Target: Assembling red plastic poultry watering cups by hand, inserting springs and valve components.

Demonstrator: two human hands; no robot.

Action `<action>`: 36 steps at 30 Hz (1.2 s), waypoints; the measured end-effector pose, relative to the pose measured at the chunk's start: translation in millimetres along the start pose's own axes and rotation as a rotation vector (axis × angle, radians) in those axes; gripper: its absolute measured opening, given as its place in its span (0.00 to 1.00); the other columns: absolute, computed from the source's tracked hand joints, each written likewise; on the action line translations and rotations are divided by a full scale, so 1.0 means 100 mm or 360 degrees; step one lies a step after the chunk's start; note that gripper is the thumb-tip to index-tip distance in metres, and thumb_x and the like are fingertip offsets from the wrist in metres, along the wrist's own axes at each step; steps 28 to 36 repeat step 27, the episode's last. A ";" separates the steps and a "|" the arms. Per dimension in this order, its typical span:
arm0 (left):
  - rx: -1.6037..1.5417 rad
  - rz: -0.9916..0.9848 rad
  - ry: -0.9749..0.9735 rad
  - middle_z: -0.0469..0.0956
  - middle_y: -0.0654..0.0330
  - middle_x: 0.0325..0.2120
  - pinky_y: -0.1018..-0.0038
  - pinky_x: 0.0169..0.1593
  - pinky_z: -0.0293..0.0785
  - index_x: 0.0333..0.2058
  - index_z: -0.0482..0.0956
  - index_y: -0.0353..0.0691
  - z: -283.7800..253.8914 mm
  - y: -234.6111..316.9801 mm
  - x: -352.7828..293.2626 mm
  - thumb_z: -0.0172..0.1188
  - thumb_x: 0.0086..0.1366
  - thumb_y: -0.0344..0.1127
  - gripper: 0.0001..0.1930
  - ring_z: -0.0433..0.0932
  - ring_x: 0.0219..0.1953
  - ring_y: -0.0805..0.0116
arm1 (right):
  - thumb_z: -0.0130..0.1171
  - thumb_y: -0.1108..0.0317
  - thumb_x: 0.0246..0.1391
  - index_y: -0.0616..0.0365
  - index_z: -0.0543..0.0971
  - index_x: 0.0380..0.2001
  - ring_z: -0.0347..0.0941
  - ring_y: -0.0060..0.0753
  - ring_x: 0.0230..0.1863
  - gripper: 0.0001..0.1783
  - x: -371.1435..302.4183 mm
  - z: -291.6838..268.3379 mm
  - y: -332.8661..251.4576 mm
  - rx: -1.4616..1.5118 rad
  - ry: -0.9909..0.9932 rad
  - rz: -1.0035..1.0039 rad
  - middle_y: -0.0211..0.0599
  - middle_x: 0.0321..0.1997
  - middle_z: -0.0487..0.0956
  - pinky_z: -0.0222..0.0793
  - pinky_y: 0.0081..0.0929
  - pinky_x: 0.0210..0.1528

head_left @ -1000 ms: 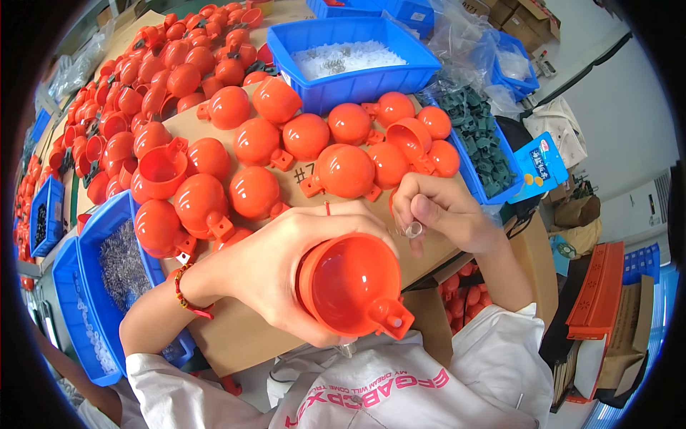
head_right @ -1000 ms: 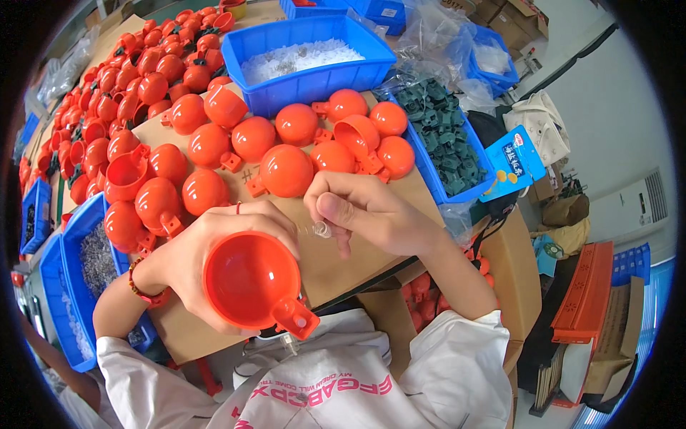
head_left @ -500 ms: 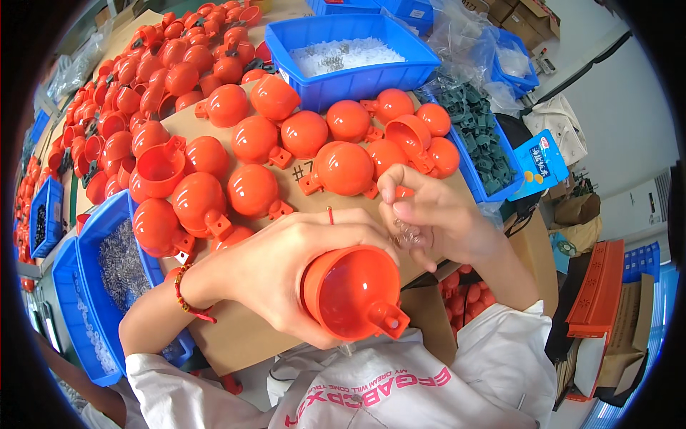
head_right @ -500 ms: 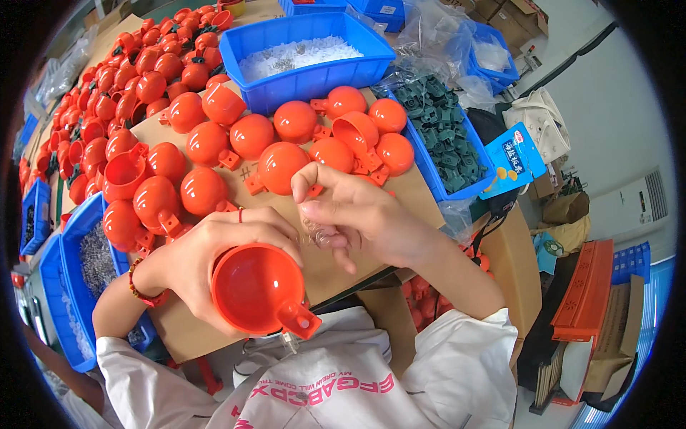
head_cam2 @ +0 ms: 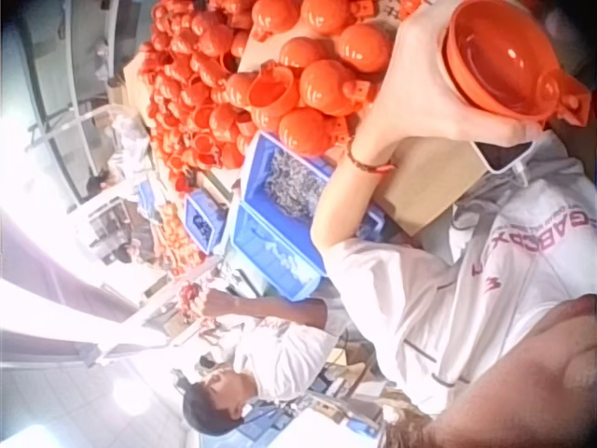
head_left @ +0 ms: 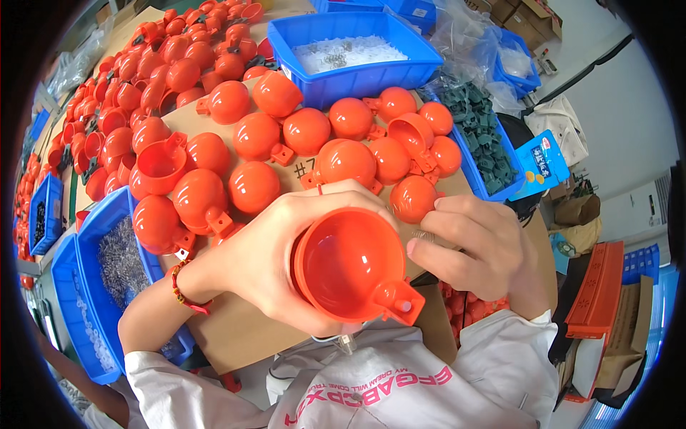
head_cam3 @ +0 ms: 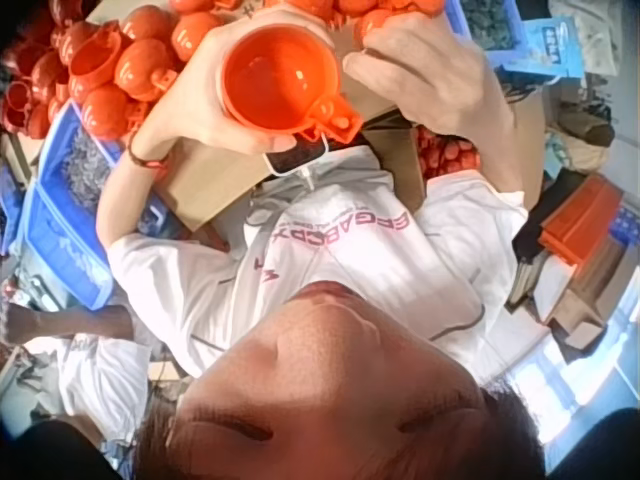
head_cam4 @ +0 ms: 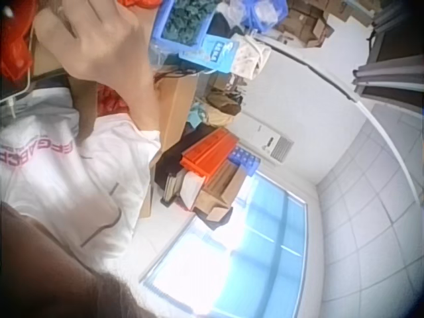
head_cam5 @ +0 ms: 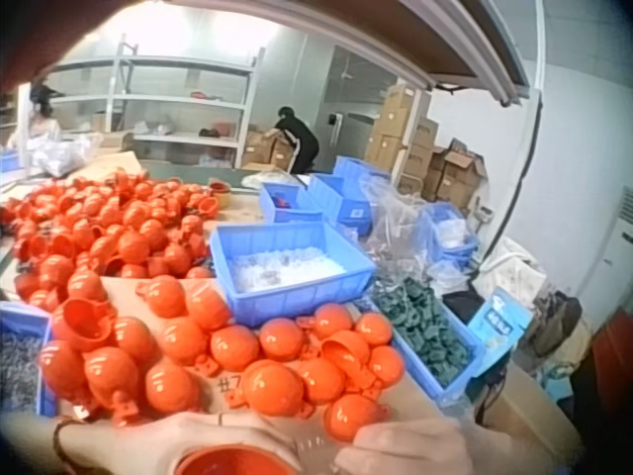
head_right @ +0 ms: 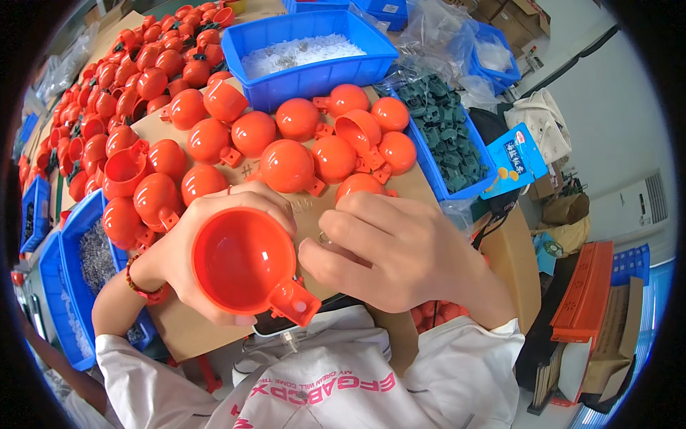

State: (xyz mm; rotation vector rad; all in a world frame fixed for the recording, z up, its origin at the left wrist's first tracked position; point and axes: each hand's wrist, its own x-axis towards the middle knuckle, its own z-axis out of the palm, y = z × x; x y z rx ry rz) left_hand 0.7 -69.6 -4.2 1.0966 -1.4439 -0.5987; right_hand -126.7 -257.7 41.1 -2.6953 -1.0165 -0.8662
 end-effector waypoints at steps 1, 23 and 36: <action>0.0026 0.0028 0.0012 0.71 0.55 0.38 0.68 0.44 0.66 0.39 0.71 0.35 -0.01 0.01 -0.01 0.72 0.28 0.41 0.35 0.70 0.40 0.62 | 0.58 0.77 0.29 0.55 0.75 0.28 0.69 0.28 0.24 0.16 -0.01 -0.02 0.00 0.0042 0.0018 0.0028 0.30 0.24 0.70 0.65 0.21 0.22; 0.0178 0.0010 0.0179 0.70 0.56 0.39 0.69 0.48 0.64 0.42 0.69 0.33 -0.02 0.05 -0.01 0.71 0.34 0.40 0.35 0.69 0.43 0.63 | 0.58 0.69 0.38 0.55 0.78 0.33 0.70 0.34 0.35 0.13 0.04 0.04 -0.10 -0.0021 0.0287 -0.0069 0.32 0.35 0.78 0.70 0.23 0.33; 0.0179 0.0067 0.0086 0.72 0.56 0.39 0.70 0.50 0.64 0.44 0.68 0.34 -0.06 0.04 0.00 0.71 0.35 0.39 0.34 0.70 0.43 0.64 | 0.55 0.59 0.51 0.51 0.74 0.46 0.68 0.42 0.45 0.19 0.06 -0.01 -0.02 0.0970 0.0322 0.0963 0.39 0.44 0.76 0.67 0.35 0.46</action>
